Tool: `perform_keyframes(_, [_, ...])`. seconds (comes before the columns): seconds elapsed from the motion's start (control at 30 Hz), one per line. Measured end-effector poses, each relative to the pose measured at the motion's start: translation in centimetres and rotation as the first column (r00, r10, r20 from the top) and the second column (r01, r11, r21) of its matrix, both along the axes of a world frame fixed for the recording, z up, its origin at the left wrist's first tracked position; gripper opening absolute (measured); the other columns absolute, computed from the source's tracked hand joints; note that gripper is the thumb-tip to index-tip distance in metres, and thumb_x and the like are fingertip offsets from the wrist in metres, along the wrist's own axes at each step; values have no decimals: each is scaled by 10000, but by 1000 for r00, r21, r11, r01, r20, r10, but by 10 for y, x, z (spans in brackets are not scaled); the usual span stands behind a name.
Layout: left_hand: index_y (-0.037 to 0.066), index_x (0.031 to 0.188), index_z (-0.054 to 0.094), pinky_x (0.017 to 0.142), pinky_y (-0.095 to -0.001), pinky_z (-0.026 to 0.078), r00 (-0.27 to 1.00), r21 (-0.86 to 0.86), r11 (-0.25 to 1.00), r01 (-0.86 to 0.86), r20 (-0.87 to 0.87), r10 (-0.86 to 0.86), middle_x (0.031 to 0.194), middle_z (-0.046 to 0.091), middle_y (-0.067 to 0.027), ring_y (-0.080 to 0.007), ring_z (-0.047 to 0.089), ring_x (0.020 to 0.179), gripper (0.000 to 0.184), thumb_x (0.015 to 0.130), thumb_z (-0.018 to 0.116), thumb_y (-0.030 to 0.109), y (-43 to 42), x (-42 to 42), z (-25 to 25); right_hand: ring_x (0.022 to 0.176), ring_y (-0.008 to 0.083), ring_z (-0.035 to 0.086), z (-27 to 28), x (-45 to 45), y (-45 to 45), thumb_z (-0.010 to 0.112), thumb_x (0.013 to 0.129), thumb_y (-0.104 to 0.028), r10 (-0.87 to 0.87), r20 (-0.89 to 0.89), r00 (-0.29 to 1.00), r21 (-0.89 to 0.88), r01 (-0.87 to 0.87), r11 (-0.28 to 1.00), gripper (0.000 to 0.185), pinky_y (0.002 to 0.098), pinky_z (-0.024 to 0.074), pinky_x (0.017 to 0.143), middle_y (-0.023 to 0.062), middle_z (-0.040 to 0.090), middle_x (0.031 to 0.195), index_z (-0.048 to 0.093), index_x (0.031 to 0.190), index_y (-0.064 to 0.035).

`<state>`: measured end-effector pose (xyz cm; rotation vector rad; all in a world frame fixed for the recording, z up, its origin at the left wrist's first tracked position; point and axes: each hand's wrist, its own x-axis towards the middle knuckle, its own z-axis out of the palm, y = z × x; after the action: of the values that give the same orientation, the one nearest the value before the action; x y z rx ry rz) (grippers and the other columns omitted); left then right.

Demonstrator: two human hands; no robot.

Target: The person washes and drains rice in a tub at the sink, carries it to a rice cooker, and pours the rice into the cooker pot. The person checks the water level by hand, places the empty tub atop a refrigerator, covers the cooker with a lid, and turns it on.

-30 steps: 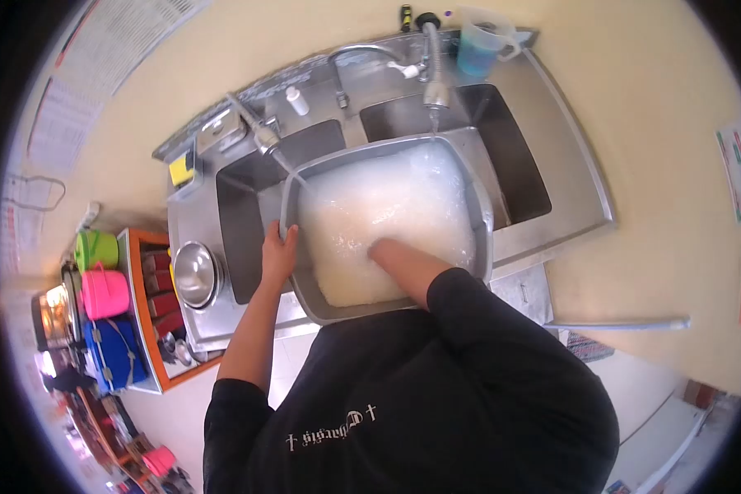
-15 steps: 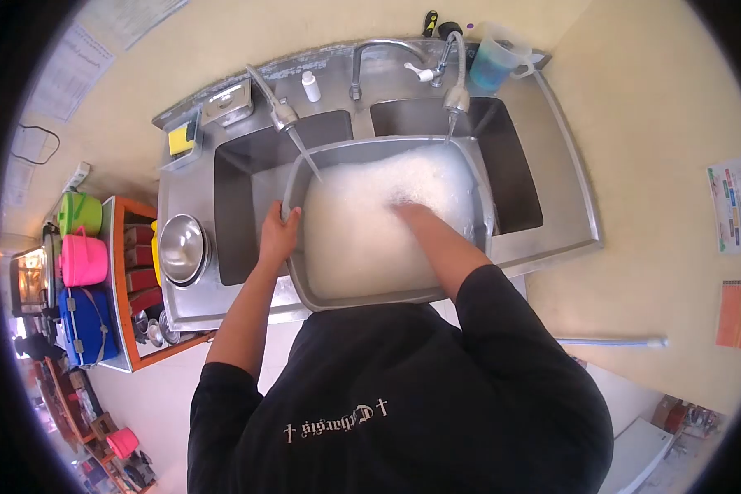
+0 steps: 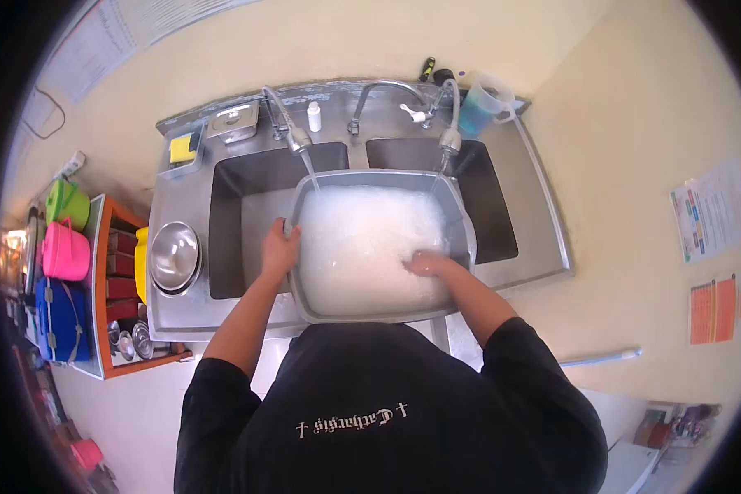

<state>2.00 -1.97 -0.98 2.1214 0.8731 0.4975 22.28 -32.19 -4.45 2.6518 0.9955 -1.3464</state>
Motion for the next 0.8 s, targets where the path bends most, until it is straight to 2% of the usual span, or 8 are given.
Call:
perform_keyframes(0.07, [-13, 1147, 566, 827, -475, 483, 998, -115, 993, 33, -52, -39, 1003, 648, -282, -447, 625, 963, 392, 893, 623, 279, -3, 0, 10, 1134, 380, 588, -4, -10, 0, 463, 904, -585, 53, -48, 997, 16, -52, 999, 720, 443, 442, 969, 264, 617, 1212, 632, 1150, 71])
perform_keyframes(0.23, [-3, 1156, 557, 836, -484, 484, 998, -94, 996, 6, -67, -12, 1013, 650, -274, -451, 620, 974, 393, 889, 618, 279, -5, 1, 13, 1037, 375, 611, 10, -38, 41, 460, 887, -647, 244, -303, 921, 32, -246, 969, 794, 457, 447, 933, 297, 630, 1145, 641, 1101, 96])
perform_keyframes(0.37, [4, 1170, 549, 841, -492, 480, 995, -79, 997, -12, -101, 4, 1029, 649, -269, -447, 617, 983, 414, 889, 609, 302, -10, 0, 21, 1018, 393, 612, -16, -66, 75, 463, 902, -606, 304, -306, 902, 111, -283, 953, 740, 461, 453, 922, 280, 645, 1122, 661, 1069, 88])
perform_keyframes(0.43, [0, 1163, 561, 843, -481, 481, 995, -74, 997, -19, -95, 12, 1045, 643, -276, -449, 611, 997, 415, 890, 611, 308, -9, -1, 17, 1023, 401, 619, -11, -87, 91, 443, 939, -487, 434, -121, 893, 383, -361, 850, 592, 472, 463, 915, 272, 658, 1088, 685, 1065, 39])
perform_keyframes(0.47, [-3, 1157, 574, 846, -470, 481, 997, -67, 998, -13, -80, 8, 1060, 636, -284, -452, 606, 1010, 416, 890, 613, 314, -8, 0, 15, 1023, 401, 619, -21, -94, 106, 443, 939, -487, 441, -126, 888, 386, -366, 847, 592, 472, 463, 915, 272, 658, 1088, 685, 1065, 39])
perform_keyframes(0.53, [-3, 1166, 571, 848, -472, 480, 996, -71, 997, -14, -91, 8, 1061, 634, -288, -455, 603, 1014, 427, 892, 611, 323, -7, 1, 14, 1113, 376, 603, -49, -98, 137, 408, 969, -372, 873, 69, 484, 58, -875, 480, 443, 478, 460, 965, 203, 621, 1236, 686, 1149, -77])
perform_keyframes(0.57, [-4, 1174, 567, 849, -473, 479, 995, -77, 997, -6, -98, -2, 1063, 632, -292, -459, 600, 1017, 439, 894, 609, 332, -7, 1, 13, 1113, 374, 605, -58, -93, 141, 409, 968, -367, 877, 61, 476, 62, -879, 472, 440, 478, 462, 964, 201, 622, 1236, 686, 1149, -78])
perform_keyframes(0.8, [-12, 1260, 519, 914, -486, 469, 979, -49, 999, 22, -203, -31, 1125, 623, -293, -455, 586, 1079, 532, 888, 606, 357, -4, 4, 15, 1110, 359, 615, -83, -28, 126, 417, 956, -335, 523, 159, 837, 141, -544, 827, 416, 478, 477, 954, 186, 625, 1236, 684, 1151, -82])
